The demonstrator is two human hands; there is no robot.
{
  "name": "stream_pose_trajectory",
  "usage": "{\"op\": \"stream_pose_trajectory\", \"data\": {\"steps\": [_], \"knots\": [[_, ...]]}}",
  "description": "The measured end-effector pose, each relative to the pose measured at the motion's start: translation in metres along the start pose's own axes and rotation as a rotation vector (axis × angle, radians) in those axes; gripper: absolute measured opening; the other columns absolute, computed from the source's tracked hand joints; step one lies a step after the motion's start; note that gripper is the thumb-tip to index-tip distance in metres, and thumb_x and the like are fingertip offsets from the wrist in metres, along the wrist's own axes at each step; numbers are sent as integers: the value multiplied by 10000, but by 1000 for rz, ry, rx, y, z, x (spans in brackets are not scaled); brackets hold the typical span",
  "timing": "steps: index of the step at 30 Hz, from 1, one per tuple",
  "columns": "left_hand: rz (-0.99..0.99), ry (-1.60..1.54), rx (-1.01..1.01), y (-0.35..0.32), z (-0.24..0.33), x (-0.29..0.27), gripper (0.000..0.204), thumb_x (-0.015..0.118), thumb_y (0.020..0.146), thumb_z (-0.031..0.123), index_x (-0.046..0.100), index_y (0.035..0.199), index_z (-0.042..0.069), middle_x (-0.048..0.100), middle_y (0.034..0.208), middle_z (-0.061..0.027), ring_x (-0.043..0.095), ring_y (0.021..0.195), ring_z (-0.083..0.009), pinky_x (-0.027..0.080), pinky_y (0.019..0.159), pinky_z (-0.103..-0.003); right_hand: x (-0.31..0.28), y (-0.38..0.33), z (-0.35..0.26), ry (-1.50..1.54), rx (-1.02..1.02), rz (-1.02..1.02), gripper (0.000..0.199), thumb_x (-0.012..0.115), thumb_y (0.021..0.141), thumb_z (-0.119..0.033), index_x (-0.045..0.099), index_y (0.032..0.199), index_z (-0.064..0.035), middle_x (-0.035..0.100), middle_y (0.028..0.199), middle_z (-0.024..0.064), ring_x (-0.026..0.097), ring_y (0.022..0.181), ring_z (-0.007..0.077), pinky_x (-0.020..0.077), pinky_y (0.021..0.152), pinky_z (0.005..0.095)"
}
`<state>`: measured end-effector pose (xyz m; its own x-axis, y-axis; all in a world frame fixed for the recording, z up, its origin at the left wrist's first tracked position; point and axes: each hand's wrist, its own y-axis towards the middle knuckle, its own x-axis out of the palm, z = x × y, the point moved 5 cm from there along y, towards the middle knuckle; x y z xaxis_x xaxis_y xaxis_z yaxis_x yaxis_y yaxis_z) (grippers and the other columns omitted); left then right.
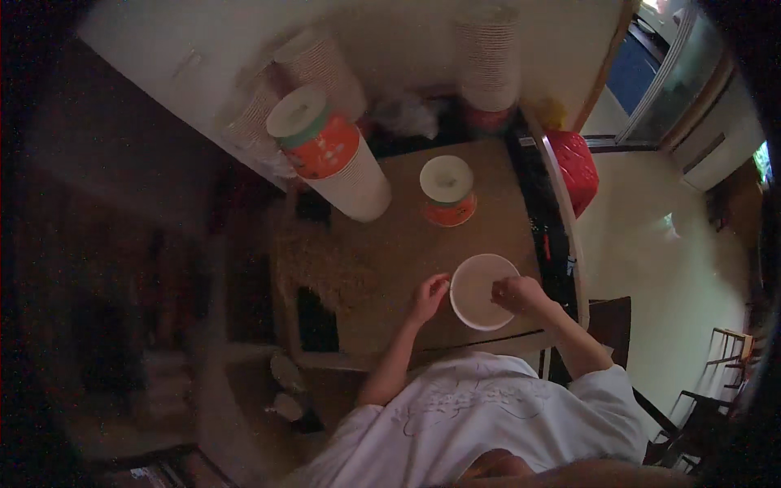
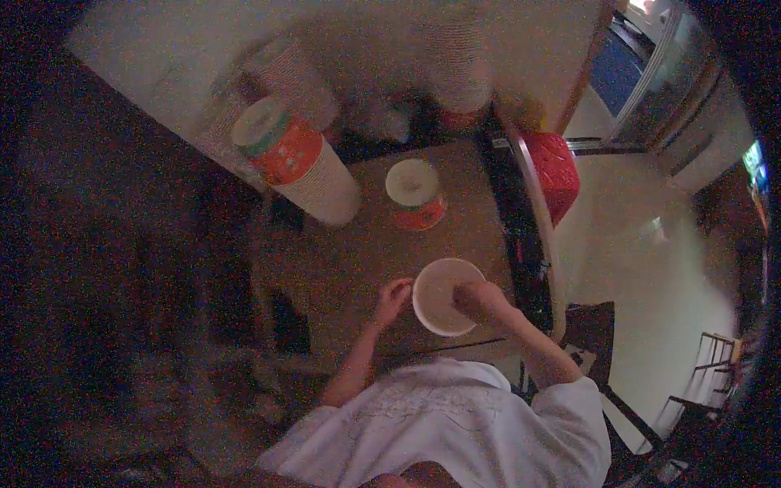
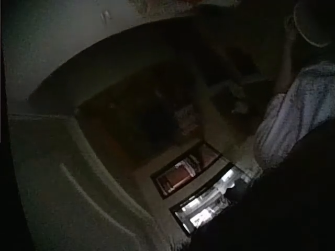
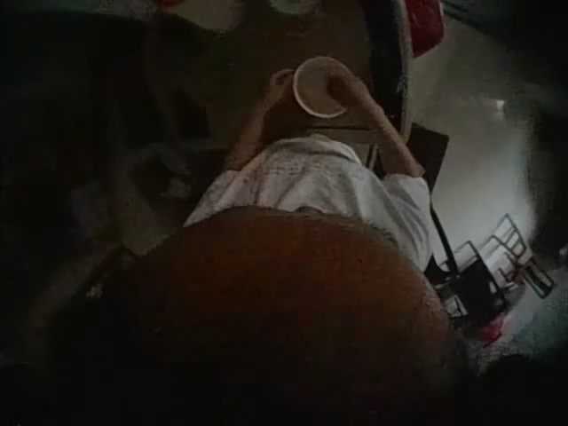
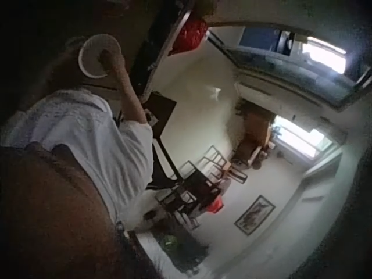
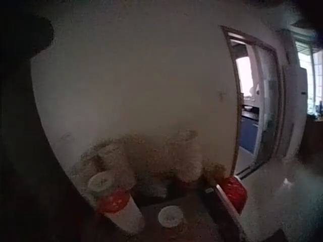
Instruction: Stacking and inspecting printed paper cups at a workstation.
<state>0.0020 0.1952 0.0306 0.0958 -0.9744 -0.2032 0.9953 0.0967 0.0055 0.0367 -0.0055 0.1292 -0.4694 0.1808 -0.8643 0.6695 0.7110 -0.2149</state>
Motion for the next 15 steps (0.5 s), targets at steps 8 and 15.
{"op": "stream_pose_trajectory", "data": {"steps": [8, 15], "knots": [[25, 371, 105, -22, 31, -20, 145, 577, 719, 91, 540, 849, 40, 555, 759, -71, 550, 701, -151, 444, 600, -254, 2, -30, -30, 69, 65, 103, 167, 529, 730, -263, 559, 794, -112, 575, 776, 92, 552, 751, 282, 447, 623, 366], [34, 121, 58, -63, 59, -6, 161, 581, 699, 86, 497, 831, 50, 531, 706, -52, 527, 669, -136, 438, 605, -269, -21, -14, -74, 210, -182, 442, 117, 509, 749, -178, 545, 776, -70, 563, 734, 116, 540, 695, 314, 446, 594, 378]]}}
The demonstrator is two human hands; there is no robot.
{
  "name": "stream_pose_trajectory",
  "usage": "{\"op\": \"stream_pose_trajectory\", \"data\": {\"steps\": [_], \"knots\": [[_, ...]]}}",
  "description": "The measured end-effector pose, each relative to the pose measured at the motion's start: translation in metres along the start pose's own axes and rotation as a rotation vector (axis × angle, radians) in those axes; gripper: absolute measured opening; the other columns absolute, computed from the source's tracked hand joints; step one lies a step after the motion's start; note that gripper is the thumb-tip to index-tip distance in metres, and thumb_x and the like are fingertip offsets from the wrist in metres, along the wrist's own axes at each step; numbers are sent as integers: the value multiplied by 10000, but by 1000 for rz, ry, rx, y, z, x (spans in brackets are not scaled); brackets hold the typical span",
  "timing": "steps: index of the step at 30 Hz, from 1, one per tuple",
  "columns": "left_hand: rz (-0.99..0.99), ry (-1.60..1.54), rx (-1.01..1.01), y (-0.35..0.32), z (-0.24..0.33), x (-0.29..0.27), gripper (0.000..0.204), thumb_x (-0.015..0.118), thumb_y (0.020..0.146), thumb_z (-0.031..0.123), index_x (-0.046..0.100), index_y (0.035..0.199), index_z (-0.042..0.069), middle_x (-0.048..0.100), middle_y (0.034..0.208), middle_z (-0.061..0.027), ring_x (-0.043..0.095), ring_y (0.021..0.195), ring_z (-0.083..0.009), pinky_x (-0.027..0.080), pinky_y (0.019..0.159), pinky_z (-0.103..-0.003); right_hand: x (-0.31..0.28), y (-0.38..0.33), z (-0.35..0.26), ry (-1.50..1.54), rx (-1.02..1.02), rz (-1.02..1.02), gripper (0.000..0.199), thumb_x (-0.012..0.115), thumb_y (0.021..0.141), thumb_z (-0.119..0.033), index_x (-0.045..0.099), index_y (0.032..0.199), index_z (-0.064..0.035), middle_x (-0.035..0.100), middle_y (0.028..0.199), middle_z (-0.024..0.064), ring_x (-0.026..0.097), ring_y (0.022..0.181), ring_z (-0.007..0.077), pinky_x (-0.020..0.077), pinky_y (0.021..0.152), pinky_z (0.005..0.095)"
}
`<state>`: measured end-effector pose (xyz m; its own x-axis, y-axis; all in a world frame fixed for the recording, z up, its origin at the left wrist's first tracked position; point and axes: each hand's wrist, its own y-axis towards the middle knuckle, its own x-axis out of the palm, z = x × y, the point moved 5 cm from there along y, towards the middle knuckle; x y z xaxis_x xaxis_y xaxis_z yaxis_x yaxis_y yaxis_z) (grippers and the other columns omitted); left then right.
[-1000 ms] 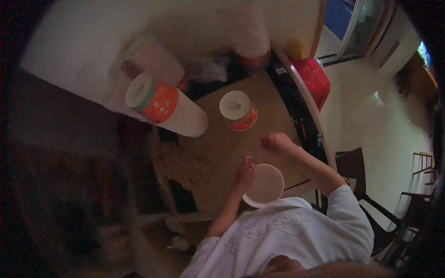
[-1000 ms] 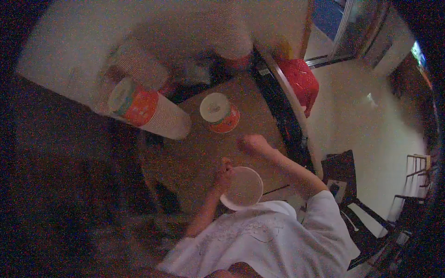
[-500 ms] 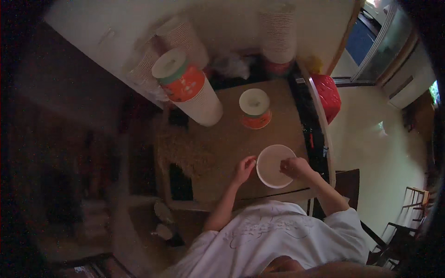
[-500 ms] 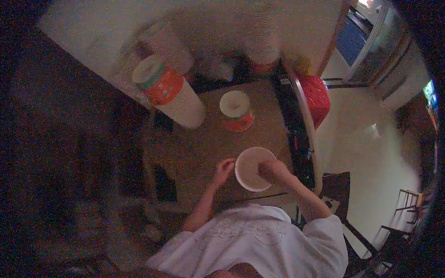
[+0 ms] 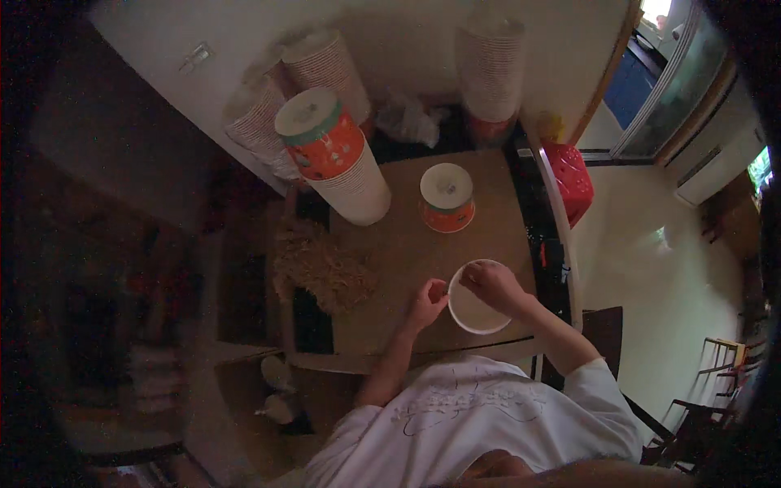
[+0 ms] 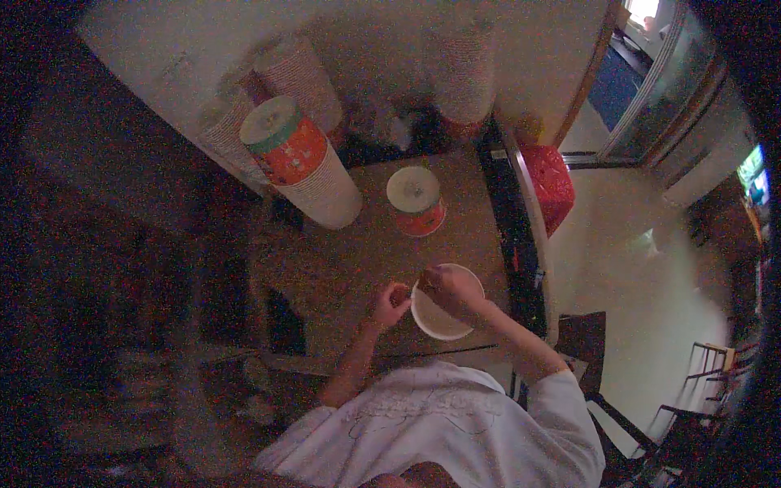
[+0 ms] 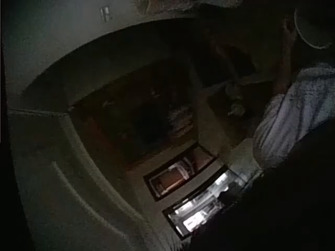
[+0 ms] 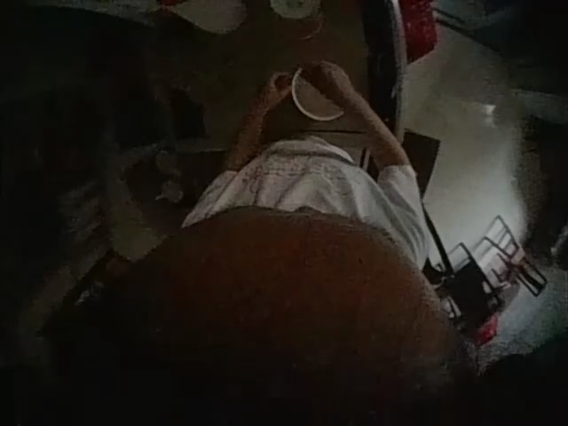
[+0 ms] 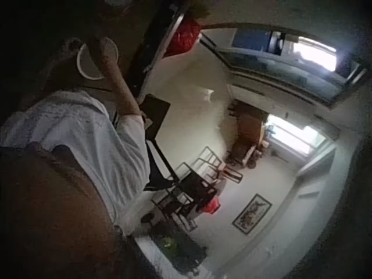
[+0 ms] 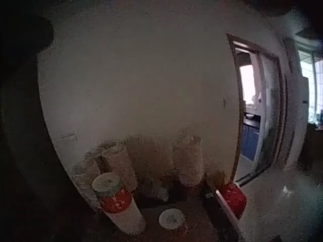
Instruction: Stacking and inspecting printed paper cups at a workstation.
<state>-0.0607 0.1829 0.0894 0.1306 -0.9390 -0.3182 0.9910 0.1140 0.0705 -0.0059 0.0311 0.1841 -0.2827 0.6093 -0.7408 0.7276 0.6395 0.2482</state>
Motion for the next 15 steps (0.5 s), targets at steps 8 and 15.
{"op": "stream_pose_trajectory", "data": {"steps": [8, 15], "knots": [[164, -494, -262, -12, -80, 19, 168, 589, 689, 105, 490, 806, 36, 535, 693, -51, 514, 650, -138, 434, 607, -287, 88, 59, 50, -286, 55, -191, 159, 487, 735, -253, 563, 774, -119, 569, 667, 121, 557, 633, 319, 449, 546, 395], [275, -165, -264, -16, -90, 22, 166, 570, 712, 155, 525, 808, 27, 571, 710, -79, 545, 673, -158, 440, 615, -293, 68, 44, 64, -349, 298, -348, 135, 498, 701, -232, 569, 739, -124, 587, 725, 120, 574, 666, 293, 457, 580, 400]]}}
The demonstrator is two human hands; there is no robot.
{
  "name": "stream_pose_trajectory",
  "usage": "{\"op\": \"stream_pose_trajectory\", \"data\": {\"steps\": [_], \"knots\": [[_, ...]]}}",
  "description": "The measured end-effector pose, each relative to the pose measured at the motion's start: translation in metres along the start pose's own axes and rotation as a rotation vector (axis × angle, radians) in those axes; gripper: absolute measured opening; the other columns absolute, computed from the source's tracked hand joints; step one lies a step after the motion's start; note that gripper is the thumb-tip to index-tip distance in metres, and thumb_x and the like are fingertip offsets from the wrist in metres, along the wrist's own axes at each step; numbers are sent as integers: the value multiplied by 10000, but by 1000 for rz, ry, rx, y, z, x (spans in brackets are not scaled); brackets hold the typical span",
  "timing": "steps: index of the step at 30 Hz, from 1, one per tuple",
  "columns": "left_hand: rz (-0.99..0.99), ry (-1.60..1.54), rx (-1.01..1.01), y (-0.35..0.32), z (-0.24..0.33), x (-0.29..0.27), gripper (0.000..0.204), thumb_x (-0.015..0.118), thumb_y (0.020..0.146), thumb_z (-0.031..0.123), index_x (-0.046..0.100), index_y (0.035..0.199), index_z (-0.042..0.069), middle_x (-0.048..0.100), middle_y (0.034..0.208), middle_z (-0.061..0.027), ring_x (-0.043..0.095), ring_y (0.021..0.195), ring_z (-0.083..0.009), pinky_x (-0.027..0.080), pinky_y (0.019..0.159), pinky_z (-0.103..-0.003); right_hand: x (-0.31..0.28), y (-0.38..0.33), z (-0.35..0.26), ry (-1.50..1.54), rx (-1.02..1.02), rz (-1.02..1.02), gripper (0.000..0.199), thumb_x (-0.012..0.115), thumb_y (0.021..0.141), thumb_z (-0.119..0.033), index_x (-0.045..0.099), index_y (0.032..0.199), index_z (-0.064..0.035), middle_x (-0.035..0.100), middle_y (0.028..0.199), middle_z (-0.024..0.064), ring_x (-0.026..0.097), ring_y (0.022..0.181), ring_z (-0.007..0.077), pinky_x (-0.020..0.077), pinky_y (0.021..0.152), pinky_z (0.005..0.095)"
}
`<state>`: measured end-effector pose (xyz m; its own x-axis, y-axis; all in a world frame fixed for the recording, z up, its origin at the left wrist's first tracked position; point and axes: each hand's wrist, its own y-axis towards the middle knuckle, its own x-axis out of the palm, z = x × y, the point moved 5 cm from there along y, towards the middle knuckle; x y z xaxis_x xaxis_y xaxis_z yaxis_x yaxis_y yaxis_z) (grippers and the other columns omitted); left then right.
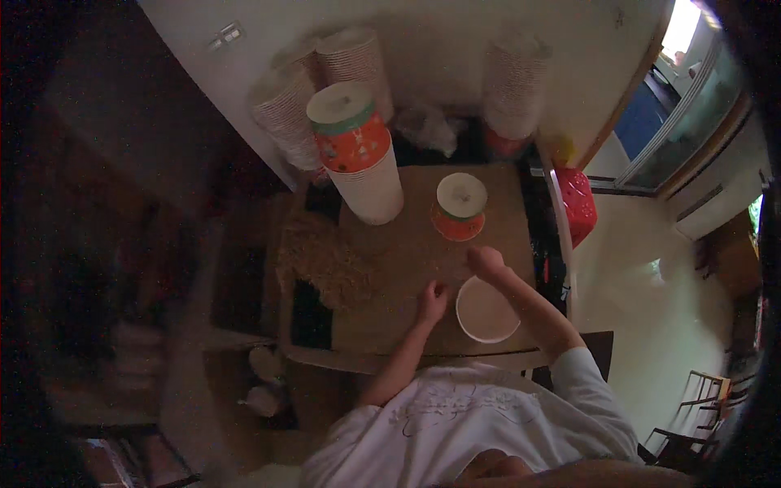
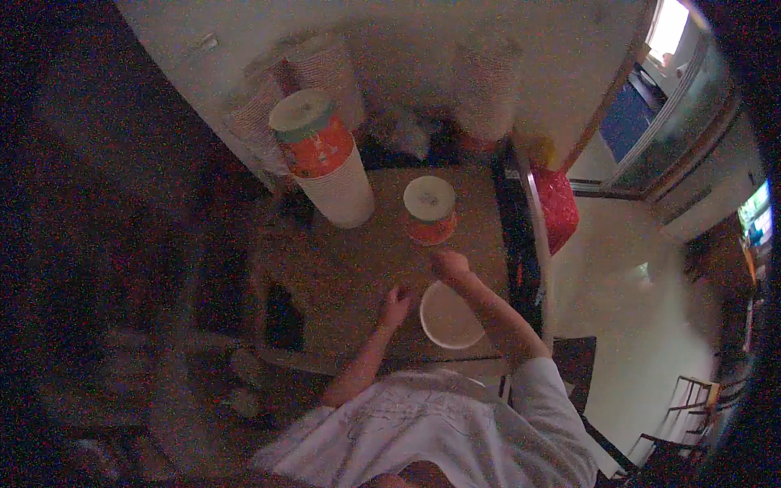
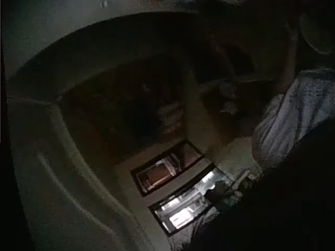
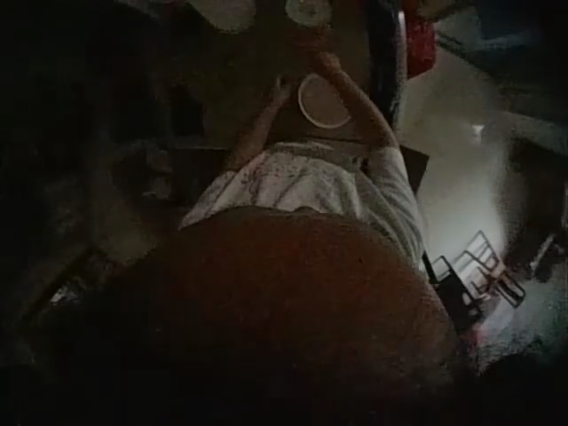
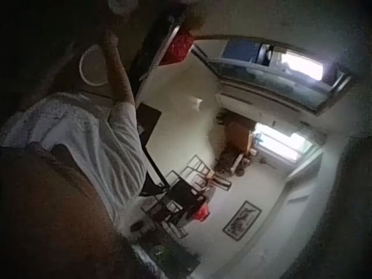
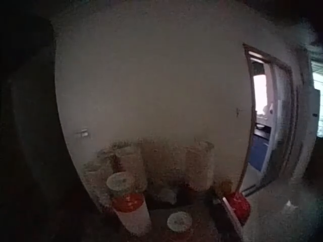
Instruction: Stacking and inspecting printed paper cups at a workstation.
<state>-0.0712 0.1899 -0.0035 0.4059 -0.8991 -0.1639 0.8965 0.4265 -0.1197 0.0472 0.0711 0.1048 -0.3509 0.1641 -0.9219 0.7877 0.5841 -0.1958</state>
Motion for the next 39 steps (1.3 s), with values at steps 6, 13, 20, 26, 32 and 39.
{"op": "stream_pose_trajectory", "data": {"steps": [6, 13, 20, 26, 32, 39], "knots": [[-123, 152, 91, -10, 17, 14, 178, 575, 714, 173, 547, 806, 23, 583, 747, -96, 552, 683, -178, 439, 623, -292, 16, -8, 23, 126, 38, 36, 182, 542, 673, -252, 574, 758, -94, 588, 746, 121, 567, 725, 307, 453, 629, 400], [-293, -297, -318, -22, -4, 21, 184, 556, 721, 196, 579, 843, 60, 589, 774, -37, 558, 672, -170, 449, 574, -287, 24, -4, 26, 123, 42, -48, 207, 544, 676, -258, 583, 772, -78, 586, 792, 131, 562, 757, 310, 448, 659, 391], [-309, -557, -578, -28, 11, 27, 140, 528, 736, 187, 580, 815, 84, 566, 708, -10, 541, 616, -119, 427, 490, -242, 31, 17, 41, 26, 54, -64, 222, 542, 672, -264, 589, 769, -70, 587, 788, 139, 567, 743, 307, 458, 635, 396], [23, -303, -493, -26, 64, 10, 178, 529, 743, 245, 573, 794, 81, 561, 681, -17, 524, 574, -113, 423, 466, -247, 19, 24, 40, 20, -21, -49, 233, 551, 671, -277, 590, 749, -61, 585, 777, 146, 570, 737, 306, 465, 629, 391], [-149, 64, -390, 3, 60, 15, 235, 544, 738, 276, 565, 807, 53, 557, 664, -24, 499, 529, -116, 406, 455, -258, 4, 33, 31, 20, -34, -42, 242, 550, 682, -287, 583, 743, -56, 585, 770, 147, 569, 730, 310, 469, 619, 390], [-372, -11, -393, 29, -1, 36, 250, 543, 739, 235, 577, 898, 46, 573, 707, -35, 511, 580, -123, 418, 511, -261, 6, 58, 38, 110, -125, 132, 189, 489, 731, -249, 582, 743, -85, 572, 738, 159, 562, 677, 307, 452, 567, 404]]}}
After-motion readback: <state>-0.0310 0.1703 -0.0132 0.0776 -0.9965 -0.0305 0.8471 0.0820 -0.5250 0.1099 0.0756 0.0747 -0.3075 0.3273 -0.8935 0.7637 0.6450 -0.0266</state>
